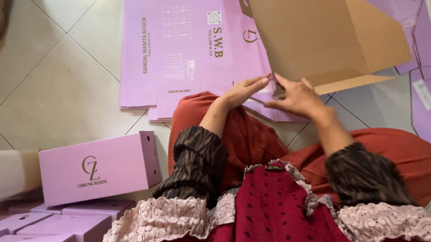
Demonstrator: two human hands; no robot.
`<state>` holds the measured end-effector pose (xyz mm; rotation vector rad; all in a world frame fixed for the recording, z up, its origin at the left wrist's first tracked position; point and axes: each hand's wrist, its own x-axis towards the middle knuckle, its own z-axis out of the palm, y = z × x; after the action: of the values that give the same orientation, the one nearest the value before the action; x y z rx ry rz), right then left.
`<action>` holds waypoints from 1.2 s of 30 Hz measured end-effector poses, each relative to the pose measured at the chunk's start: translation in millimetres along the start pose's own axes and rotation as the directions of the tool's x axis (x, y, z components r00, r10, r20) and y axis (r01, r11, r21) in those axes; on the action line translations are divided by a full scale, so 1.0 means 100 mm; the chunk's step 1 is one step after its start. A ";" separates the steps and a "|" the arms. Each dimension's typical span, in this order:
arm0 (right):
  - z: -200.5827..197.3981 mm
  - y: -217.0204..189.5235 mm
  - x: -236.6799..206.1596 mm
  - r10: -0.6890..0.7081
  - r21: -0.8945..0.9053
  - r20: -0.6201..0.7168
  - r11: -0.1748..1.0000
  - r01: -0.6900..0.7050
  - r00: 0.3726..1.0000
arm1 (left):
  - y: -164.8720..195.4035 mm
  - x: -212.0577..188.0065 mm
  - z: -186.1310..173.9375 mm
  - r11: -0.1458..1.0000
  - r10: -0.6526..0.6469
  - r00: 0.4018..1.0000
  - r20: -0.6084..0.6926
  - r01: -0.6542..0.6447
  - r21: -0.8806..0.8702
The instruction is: The person sits on the floor and folds flat purple printed cardboard blanks into shoe boxes, pressing the side flaps and bottom tabs together by hand, then sets the finished box with the other completed boxes.
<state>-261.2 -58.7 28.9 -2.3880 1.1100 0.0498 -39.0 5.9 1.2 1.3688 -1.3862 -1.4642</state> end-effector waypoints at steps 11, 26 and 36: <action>-0.40 0.53 -0.10 0.069 0.325 -0.105 0.945 -0.031 0.992 | -0.31 0.15 -0.11 0.998 -0.069 0.925 -0.374 0.066 -0.022; -1.39 1.85 -1.34 0.213 0.295 -0.404 0.951 -0.094 0.890 | -0.08 -0.44 -0.88 0.259 0.045 0.600 -0.799 -0.779 -0.571; -1.39 1.22 -1.07 -0.076 -0.287 -0.700 0.940 -0.183 0.710 | 0.35 -0.42 -0.51 0.648 -0.091 0.553 -0.828 -0.599 -0.471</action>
<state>-445.5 -112.6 123.7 -2.7606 1.6154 -0.7921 12.9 26.6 50.8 0.9599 -0.2888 -0.7783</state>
